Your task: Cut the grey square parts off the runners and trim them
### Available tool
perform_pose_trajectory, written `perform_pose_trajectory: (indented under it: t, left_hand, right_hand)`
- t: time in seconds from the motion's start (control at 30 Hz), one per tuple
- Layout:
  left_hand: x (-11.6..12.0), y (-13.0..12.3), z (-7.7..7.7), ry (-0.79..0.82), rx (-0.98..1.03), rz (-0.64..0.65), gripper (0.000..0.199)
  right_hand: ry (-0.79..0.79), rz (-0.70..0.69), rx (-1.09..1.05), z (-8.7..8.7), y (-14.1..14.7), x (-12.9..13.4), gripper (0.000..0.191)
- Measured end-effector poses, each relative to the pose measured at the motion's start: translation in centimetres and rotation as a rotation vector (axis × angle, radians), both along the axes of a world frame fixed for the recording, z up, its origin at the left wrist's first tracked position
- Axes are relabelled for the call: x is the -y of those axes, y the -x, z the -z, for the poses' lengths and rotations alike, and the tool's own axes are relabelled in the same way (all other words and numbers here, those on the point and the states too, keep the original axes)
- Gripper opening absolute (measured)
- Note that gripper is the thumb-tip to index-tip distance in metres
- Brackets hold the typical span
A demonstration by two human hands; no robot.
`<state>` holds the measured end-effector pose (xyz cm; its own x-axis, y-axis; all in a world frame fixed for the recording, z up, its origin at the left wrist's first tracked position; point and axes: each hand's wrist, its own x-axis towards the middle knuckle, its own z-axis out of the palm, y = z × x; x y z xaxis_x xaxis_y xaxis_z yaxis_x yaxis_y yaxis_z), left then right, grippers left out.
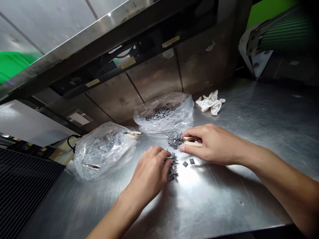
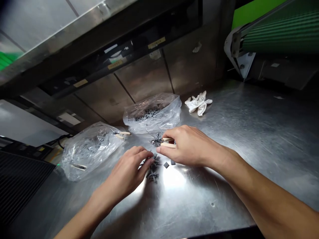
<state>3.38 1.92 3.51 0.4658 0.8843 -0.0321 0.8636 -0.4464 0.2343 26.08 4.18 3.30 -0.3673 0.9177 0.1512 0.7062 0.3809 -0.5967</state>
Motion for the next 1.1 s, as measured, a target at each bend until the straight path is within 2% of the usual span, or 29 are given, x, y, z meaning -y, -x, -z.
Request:
perform_pose_trajectory:
  t: [0.1,0.2,0.4,0.5,0.73,0.83,0.93,1.0,1.1]
  left_hand:
    - [-1.3,-1.8,-0.1,0.023,-0.169,0.019,0.026]
    - [-2.3,-2.8,-0.4,0.054,-0.194,-0.020,0.024]
    - [-2.6,-1.6,-1.3,0.120,-0.173,-0.097,0.023]
    - [-2.3,-0.7,-1.2,0.158,-0.074,-0.133,0.025]
    - [-2.5,-0.2,-0.4,0.231,0.195,-0.214,0.011]
    - [-2.7,0.6,-0.1,0.318,0.460,-0.320,0.019]
    - [-2.1,1.3,0.8,0.483,0.985,-0.562,0.028]
    - [-1.4,1.4,1.5,0.566,1.247,-0.713,0.022]
    - [-0.4,1.2,2.5,0.609,1.426,-0.824,0.015]
  right_hand:
    - [0.008,0.017,0.023,-0.1,0.0,0.0,0.029]
    - [0.008,0.039,0.030,-0.1,-0.1,-0.1,0.028]
    - [0.010,0.052,0.004,-0.2,-0.1,0.0,0.029]
    - [0.024,0.036,0.013,-0.3,0.0,0.2,0.030]
    - [0.089,0.018,-0.030,-0.4,0.2,0.3,0.030]
    - [0.256,-0.002,-0.146,-0.3,0.4,0.6,0.034]
    - [0.415,-0.031,-0.200,0.0,0.9,1.0,0.040]
    - [0.433,-0.035,-0.166,0.4,1.4,1.3,0.040]
    - [0.404,-0.026,-0.089,1.1,2.2,1.6,0.043]
